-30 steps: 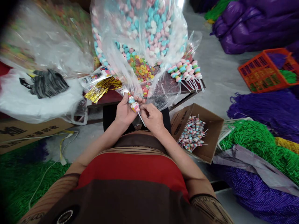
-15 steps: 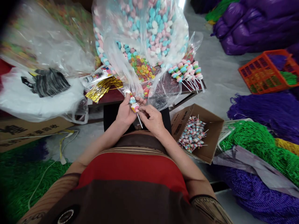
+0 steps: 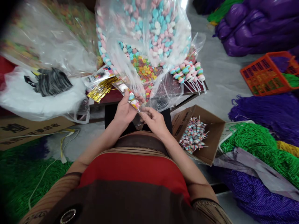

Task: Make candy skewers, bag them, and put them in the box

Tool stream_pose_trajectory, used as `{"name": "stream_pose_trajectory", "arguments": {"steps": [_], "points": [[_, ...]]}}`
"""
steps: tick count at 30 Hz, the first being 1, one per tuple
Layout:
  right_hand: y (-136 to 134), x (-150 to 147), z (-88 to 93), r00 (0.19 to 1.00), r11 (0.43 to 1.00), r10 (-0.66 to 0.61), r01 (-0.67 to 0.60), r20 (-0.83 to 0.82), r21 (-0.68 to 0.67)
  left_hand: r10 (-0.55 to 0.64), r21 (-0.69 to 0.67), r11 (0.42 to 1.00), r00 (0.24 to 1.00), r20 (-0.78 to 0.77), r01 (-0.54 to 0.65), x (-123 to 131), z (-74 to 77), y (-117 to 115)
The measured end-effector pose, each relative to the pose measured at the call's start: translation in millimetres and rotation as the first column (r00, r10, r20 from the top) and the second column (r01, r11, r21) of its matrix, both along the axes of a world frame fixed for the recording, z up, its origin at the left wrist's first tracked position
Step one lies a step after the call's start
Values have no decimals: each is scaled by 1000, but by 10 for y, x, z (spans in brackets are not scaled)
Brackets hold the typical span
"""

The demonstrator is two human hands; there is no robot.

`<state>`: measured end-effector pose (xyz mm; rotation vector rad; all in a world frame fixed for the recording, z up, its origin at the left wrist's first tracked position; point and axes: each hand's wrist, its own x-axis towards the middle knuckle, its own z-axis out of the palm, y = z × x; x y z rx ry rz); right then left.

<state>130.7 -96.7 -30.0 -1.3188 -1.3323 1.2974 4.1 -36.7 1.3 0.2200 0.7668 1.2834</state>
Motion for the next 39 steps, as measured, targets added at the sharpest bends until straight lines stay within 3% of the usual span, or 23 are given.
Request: {"name": "stream_pose_trajectory", "arguments": {"steps": [3, 13, 17, 20, 23, 27, 30, 35, 39], "points": [[-23, -28, 42, 997, 996, 49, -53, -63, -68, -27, 58, 998, 999, -35, 29, -13, 11, -5], [3, -111, -2, 978, 989, -147, 142, -146, -41, -333, 108, 931, 933, -140, 348, 78, -133, -174], [28, -29, -11, 972, 963, -232, 223, 43, 151, -272, 191, 929, 933, -235, 318, 51, -235, -162], [82, 83, -20, 885, 881, -378, 252, 273, 401, -126, 233, 944, 907, -401, 234, 21, -340, -158], [133, 162, -46, 763, 827, -454, 170, 459, 536, 64, 337, 921, 778, -625, 195, 17, -417, -166], [152, 170, -93, 641, 829, -461, 63, 614, 556, 185, 422, 855, 583, -791, 301, 38, -429, -164], [145, 147, -124, 581, 832, -461, 21, 670, 554, 274, 436, 840, 442, -854, 324, 37, -409, -144], [136, 126, -141, 583, 844, -446, 23, 679, 535, 330, 406, 843, 258, -908, 352, 4, -392, -118], [128, 123, -135, 655, 854, -417, 44, 631, 519, 324, 388, 841, 223, -919, 376, -33, -371, -115]]}}
